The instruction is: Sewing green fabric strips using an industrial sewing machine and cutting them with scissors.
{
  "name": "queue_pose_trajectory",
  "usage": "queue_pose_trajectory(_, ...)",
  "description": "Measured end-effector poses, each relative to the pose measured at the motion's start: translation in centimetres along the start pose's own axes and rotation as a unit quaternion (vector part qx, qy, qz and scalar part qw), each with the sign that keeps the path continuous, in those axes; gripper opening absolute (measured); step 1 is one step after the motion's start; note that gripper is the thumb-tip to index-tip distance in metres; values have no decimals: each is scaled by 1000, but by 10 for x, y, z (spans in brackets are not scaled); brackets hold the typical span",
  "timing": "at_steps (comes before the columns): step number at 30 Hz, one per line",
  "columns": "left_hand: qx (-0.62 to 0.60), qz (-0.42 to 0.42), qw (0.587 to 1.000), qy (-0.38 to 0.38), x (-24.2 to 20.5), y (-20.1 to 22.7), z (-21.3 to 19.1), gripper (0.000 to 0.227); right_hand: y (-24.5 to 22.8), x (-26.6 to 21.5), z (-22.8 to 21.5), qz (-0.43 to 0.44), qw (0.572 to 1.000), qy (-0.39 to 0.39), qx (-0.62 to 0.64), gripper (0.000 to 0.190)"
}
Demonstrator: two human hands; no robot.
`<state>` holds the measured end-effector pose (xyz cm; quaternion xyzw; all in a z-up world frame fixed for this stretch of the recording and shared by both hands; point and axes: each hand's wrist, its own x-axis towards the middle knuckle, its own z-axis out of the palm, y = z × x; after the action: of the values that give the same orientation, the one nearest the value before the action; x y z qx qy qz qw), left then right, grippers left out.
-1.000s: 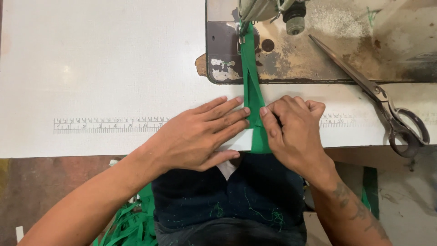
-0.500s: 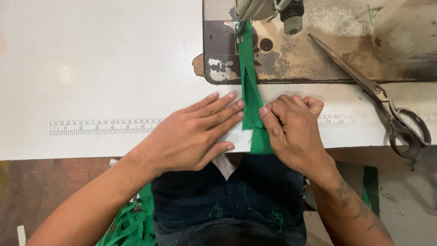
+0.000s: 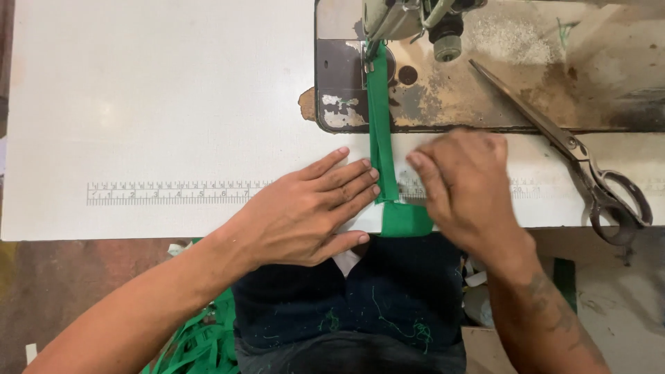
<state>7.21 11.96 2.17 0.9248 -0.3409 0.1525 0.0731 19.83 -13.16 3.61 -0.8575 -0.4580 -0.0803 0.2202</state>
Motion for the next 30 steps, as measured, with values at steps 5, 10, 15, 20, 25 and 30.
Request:
queue_pose_trajectory(5,-96,-20,995,-26,-1,-12,-6,71,18,8,7,-156,985,-36,71,45)
queue_pose_trajectory(10,-109,-27,993,-18,-7,-14,-8,68,26,-1,14,-179,980,-79,30,53)
queue_pose_trajectory(15,-42,-17,998,-37,-9,-12,-8,71,23,2,7,-144,981,-92,94,54)
queue_pose_trajectory(20,-1,-7,1000,-24,-5,-8,-5,77,8,-7,0,-171,980,-29,96,57)
queue_pose_trajectory(25,11,3,1000,0,4,-5,-4,78,-4,-11,1,-173,983,29,61,38)
queue_pose_trajectory(30,39,10,999,34,10,-3,-7,72,-11,-6,3,-214,973,88,9,11)
